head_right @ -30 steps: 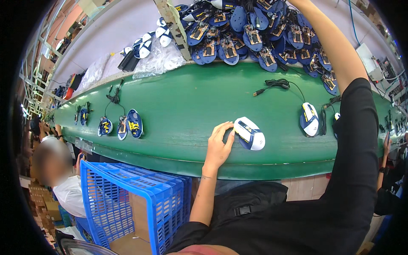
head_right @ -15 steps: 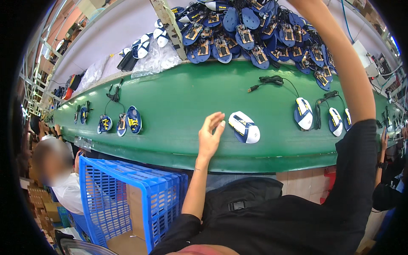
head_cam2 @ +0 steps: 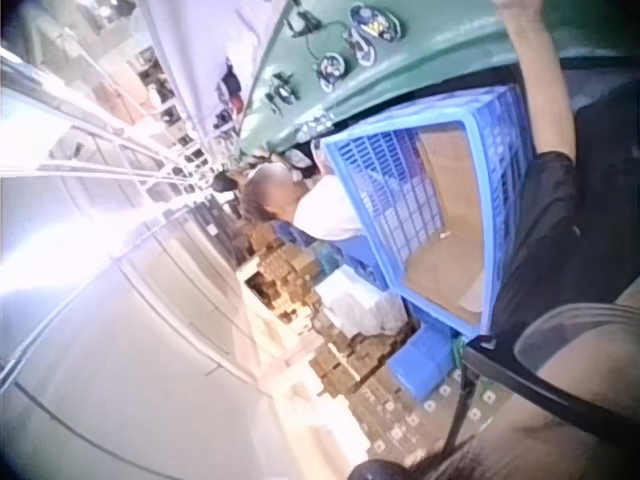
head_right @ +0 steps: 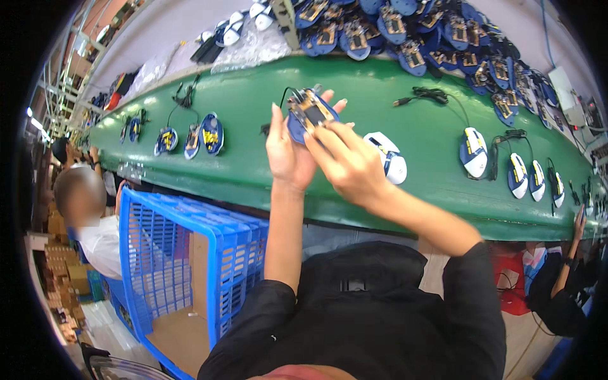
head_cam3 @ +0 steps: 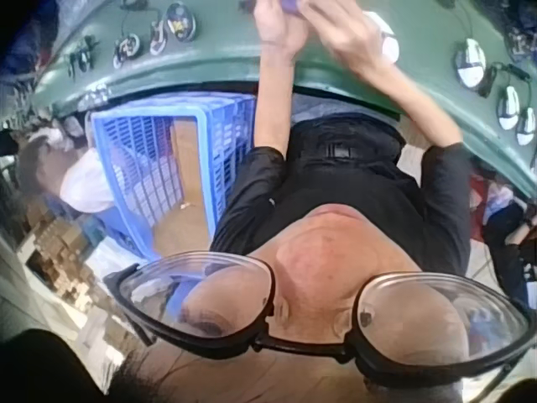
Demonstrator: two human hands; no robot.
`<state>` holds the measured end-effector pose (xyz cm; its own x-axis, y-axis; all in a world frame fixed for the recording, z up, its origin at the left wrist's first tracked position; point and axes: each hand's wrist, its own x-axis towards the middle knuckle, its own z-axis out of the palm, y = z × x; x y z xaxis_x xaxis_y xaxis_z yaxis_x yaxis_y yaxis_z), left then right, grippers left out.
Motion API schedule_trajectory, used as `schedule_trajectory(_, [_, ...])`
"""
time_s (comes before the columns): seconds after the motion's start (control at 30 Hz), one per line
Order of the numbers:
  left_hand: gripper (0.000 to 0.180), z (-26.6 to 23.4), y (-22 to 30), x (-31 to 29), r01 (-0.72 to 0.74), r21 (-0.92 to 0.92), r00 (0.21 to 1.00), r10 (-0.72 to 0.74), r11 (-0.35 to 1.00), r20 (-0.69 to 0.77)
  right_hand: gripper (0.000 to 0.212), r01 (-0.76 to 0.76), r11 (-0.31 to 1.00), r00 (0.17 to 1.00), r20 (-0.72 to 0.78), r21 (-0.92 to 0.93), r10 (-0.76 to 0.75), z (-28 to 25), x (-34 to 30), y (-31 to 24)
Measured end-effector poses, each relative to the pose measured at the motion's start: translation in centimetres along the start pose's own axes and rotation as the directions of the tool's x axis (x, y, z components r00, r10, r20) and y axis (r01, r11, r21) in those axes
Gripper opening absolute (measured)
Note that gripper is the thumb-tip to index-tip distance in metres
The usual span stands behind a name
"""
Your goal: Assembling a computer mouse by placing the internal PCB and cable into the bottom shell and snapping the top shell on.
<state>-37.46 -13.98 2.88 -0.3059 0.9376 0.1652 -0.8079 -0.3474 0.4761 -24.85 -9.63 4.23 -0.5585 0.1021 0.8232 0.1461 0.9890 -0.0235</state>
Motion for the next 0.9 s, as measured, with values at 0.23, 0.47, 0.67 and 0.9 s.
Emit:
schedule_trajectory(0.23, [0.053, -2.7, -2.3, -4.8, -0.058, -0.045, 0.995, 0.054, 0.997, -0.089, 0.023, -0.366, 0.867, 0.928, 0.066, 0.338, 0.365, -1.7, -3.1, -3.1])
schedule_trajectory(0.47, [0.051, -2.3, -2.4, -6.0, 0.028, -0.236, 0.997, -0.044, 0.971, -0.065, 0.017, -0.438, 0.79, 0.896, 0.285, 0.43, 0.341, -1.9, -0.9, 3.0])
schedule_trajectory(0.67, [0.048, -2.1, -2.4, -6.2, -0.121, 0.22, 0.966, 0.165, 0.968, -0.198, 0.015, -0.523, 0.692, 0.834, 0.466, 0.498, 0.295, -1.1, -0.9, 2.4])
schedule_trajectory(0.9, [0.042, -2.3, -3.0, -5.7, -0.248, 0.38, 0.875, 0.374, 0.891, -0.307, 0.012, -0.506, 0.809, 0.86, 0.241, 0.3, 0.449, 2.3, -2.5, -4.7])
